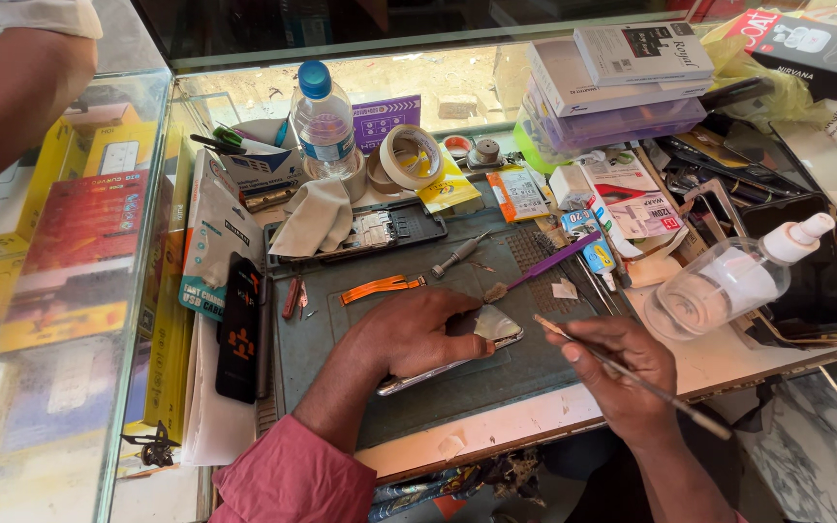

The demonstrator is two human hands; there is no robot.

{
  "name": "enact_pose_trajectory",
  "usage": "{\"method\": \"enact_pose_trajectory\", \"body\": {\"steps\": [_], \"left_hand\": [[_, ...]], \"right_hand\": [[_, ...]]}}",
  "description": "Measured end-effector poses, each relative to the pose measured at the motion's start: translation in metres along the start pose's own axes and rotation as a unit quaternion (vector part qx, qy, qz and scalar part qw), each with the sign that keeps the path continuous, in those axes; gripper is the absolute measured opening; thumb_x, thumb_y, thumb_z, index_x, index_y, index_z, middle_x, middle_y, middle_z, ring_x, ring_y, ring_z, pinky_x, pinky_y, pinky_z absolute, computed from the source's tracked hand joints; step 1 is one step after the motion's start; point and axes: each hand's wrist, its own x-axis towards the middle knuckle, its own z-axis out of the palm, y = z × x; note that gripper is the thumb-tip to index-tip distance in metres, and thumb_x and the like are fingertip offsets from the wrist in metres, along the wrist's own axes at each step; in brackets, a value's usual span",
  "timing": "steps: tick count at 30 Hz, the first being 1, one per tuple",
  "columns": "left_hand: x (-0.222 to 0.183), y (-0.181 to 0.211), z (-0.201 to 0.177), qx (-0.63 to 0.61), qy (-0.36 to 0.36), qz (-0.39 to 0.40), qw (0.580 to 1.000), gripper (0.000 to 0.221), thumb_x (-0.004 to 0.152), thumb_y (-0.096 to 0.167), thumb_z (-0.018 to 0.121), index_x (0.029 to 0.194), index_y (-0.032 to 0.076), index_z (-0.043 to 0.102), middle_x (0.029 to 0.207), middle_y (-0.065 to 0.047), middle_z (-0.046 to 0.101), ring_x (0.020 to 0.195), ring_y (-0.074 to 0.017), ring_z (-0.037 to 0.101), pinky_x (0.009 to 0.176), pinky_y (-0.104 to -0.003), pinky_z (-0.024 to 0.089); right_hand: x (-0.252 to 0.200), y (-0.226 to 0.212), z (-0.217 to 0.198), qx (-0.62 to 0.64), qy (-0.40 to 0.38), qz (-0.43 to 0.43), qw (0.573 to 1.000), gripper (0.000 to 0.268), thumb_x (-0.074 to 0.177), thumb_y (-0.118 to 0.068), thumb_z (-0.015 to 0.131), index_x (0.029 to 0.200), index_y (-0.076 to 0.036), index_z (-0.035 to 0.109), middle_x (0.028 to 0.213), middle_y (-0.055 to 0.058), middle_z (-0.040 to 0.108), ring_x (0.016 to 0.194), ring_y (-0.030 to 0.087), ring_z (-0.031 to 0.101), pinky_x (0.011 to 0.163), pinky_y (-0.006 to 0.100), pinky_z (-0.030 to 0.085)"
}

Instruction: The person removes a protective case from a smartphone and sprays the device with a cleaning solution. They then use a screwdriver to remove screws from the back of the phone and pry open the back cover. The person proceeds to disconnect internal components and remove the battery from the phone chassis.

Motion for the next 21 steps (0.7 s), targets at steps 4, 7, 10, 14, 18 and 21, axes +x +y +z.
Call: {"method": "enact_pose_trajectory", "body": {"steps": [4,7,10,14,18,21], "left_hand": [[-0.001,0.000,0.000,0.003,-0.009,-0.012,1.000,0.056,0.078,0.056,0.065,0.098,0.005,0.071,0.086,-0.015,0.072,0.083,-0.0350,0.069,0.072,-0.047,0.052],[0.000,-0.001,0.000,-0.005,-0.009,-0.016,1.000,0.055,0.078,0.056,0.065,0.099,0.006,0.072,0.088,-0.015,0.073,0.084,-0.0350,0.069,0.072,-0.048,0.052],[0.001,-0.003,0.000,-0.004,-0.014,-0.008,1.000,0.055,0.079,0.056,0.065,0.099,0.005,0.072,0.089,-0.016,0.073,0.084,-0.0357,0.069,0.073,-0.048,0.052],[0.002,-0.004,0.002,-0.009,0.000,0.012,1.000,0.058,0.078,0.057,0.066,0.100,0.004,0.072,0.092,-0.017,0.073,0.086,-0.0368,0.068,0.074,-0.048,0.052],[0.003,-0.002,0.001,0.000,-0.020,-0.010,1.000,0.057,0.076,0.057,0.065,0.094,0.003,0.074,0.086,-0.017,0.073,0.081,-0.0361,0.069,0.072,-0.048,0.052],[0.002,0.001,-0.002,-0.004,-0.022,-0.007,1.000,0.056,0.075,0.056,0.065,0.094,0.004,0.074,0.082,-0.017,0.073,0.077,-0.0361,0.069,0.070,-0.049,0.052]], "right_hand": [[0.002,-0.006,0.005,-0.078,-0.057,-0.037,0.995,0.023,0.092,0.006,0.070,0.115,0.003,0.071,0.115,0.021,0.078,0.114,0.028,0.075,0.100,0.037,0.061],[0.003,-0.008,0.005,-0.110,-0.070,-0.060,0.990,0.017,0.090,0.006,0.072,0.106,0.002,0.072,0.115,0.021,0.076,0.113,0.027,0.076,0.096,0.035,0.063],[0.005,-0.006,0.007,-0.089,-0.091,-0.045,0.991,0.016,0.089,0.006,0.071,0.104,0.002,0.070,0.116,0.022,0.076,0.112,0.027,0.076,0.096,0.036,0.063],[0.006,-0.009,0.005,-0.126,-0.102,-0.035,0.986,0.016,0.086,0.004,0.073,0.101,0.000,0.071,0.114,0.020,0.079,0.106,0.024,0.078,0.086,0.032,0.064],[0.011,-0.019,0.004,-0.185,-0.120,-0.048,0.974,0.016,0.084,0.003,0.075,0.099,-0.001,0.073,0.112,0.017,0.080,0.104,0.022,0.079,0.086,0.032,0.064],[0.014,-0.030,0.007,-0.229,-0.136,-0.067,0.962,0.014,0.083,0.001,0.076,0.096,-0.002,0.072,0.112,0.015,0.080,0.106,0.023,0.079,0.087,0.033,0.064]]}}
